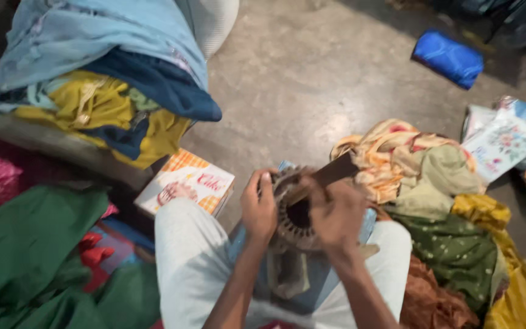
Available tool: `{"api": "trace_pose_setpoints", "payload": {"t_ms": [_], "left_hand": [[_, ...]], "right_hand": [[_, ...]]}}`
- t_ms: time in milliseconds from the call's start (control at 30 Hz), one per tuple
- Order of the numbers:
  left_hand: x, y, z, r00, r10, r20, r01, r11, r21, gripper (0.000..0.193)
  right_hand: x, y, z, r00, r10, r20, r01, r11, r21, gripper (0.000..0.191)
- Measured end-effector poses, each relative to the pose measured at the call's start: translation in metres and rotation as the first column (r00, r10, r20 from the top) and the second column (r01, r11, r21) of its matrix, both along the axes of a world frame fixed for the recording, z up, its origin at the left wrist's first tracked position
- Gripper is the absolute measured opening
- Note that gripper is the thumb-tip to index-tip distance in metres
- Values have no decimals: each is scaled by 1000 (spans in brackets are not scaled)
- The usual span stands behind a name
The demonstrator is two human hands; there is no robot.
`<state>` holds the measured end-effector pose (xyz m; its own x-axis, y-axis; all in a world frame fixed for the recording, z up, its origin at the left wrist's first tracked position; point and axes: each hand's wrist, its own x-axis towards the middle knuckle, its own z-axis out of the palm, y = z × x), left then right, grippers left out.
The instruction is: The person sits on the floor and uses a flat metal tool to scrape the inside of a circular metal part with radial fins. The person holds the part steady with the left hand and repeatedly scrapes the inner surfaces with the right hand.
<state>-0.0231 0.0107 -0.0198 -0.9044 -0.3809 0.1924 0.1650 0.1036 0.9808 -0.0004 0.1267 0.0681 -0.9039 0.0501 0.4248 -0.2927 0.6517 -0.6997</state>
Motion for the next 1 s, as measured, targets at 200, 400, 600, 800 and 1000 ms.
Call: {"api": "trace_pose_setpoints", "payload": {"t_ms": [200, 400, 600, 800, 1000], "left_hand": [[-2, 2, 0, 997, -67, 36, 62, 992, 108, 29], [0, 2, 3, 997, -62, 53, 58, 996, 69, 31], [1, 1, 9, 998, -5, 56, 4, 1000, 24, 28], [-1, 5, 11, 989, -20, 149, 10, 998, 67, 28], [-1, 3, 10, 989, -42, 141, 31, 996, 86, 28]], "right_hand": [[2, -4, 0, 997, 0, -82, 14, 985, 172, 11], [3, -8, -4, 991, -122, 59, 102, 958, 269, 28], [4, -3, -2, 994, 40, -105, -30, 995, 95, 12], [3, 20, 12, 989, -98, 115, 84, 990, 116, 18], [4, 44, 25, 968, -48, 247, 79, 990, -118, 16]]}}
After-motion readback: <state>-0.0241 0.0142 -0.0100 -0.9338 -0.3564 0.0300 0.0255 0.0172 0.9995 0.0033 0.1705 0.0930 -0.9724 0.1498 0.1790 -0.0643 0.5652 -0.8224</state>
